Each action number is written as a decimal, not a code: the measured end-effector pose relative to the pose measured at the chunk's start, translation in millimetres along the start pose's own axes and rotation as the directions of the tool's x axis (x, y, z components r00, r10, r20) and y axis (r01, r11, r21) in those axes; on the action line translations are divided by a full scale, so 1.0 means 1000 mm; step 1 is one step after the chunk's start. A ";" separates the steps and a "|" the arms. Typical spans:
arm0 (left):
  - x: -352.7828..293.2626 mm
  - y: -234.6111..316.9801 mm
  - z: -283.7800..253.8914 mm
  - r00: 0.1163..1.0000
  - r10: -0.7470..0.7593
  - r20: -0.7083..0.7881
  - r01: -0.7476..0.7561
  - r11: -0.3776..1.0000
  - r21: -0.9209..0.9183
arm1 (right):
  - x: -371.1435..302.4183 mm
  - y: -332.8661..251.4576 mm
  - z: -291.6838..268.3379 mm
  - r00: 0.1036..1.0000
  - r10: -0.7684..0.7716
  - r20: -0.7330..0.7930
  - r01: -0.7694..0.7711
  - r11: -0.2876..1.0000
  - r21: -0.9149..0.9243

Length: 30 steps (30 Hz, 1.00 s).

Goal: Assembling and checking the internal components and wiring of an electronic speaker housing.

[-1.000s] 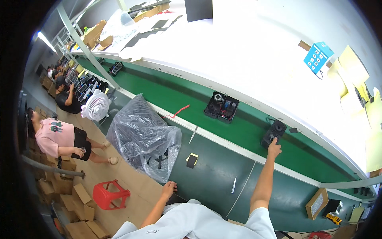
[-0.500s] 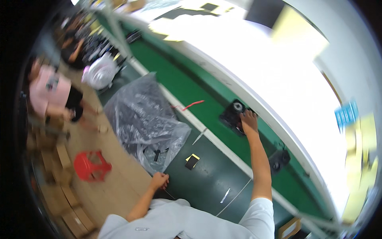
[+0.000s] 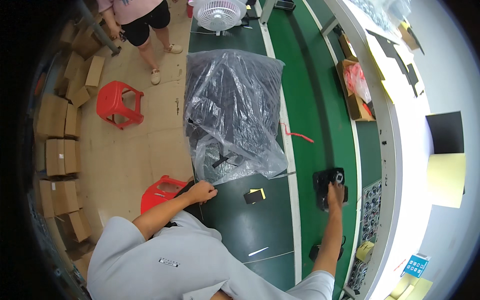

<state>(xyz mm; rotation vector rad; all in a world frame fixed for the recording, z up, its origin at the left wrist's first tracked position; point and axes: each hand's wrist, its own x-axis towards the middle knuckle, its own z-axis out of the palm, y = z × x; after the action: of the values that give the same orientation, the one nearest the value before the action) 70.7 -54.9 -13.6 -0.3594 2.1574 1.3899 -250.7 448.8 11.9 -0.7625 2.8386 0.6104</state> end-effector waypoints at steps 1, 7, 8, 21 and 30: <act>0.000 -0.002 0.002 1.000 0.006 -0.003 -0.006 1.000 -0.003 | -0.003 -0.004 -0.002 0.995 0.012 0.099 -0.007 0.999 -0.046; 0.007 -0.001 -0.002 0.997 -0.013 0.069 0.017 0.999 -0.050 | -0.037 -0.047 -0.064 0.915 0.217 0.341 -0.229 0.973 -0.006; 0.012 -0.001 -0.005 0.996 0.039 0.084 -0.034 0.998 -0.055 | -0.046 -0.057 -0.075 0.911 0.229 0.343 -0.244 0.970 0.002; 0.061 0.009 -0.016 0.820 0.269 -0.505 -0.033 0.903 0.428 | -0.210 -0.311 -0.128 0.527 0.459 0.716 -0.830 0.460 0.316; 0.009 0.040 0.001 0.882 0.334 -0.333 -0.233 0.923 0.306 | -0.226 -0.333 -0.085 0.637 0.409 0.653 -0.770 0.321 0.551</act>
<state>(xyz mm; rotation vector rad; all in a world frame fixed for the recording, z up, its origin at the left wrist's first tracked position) 43.6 -35.9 11.0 -0.2280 2.7736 1.2399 110.7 251.9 26.3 0.6053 2.4465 -0.4916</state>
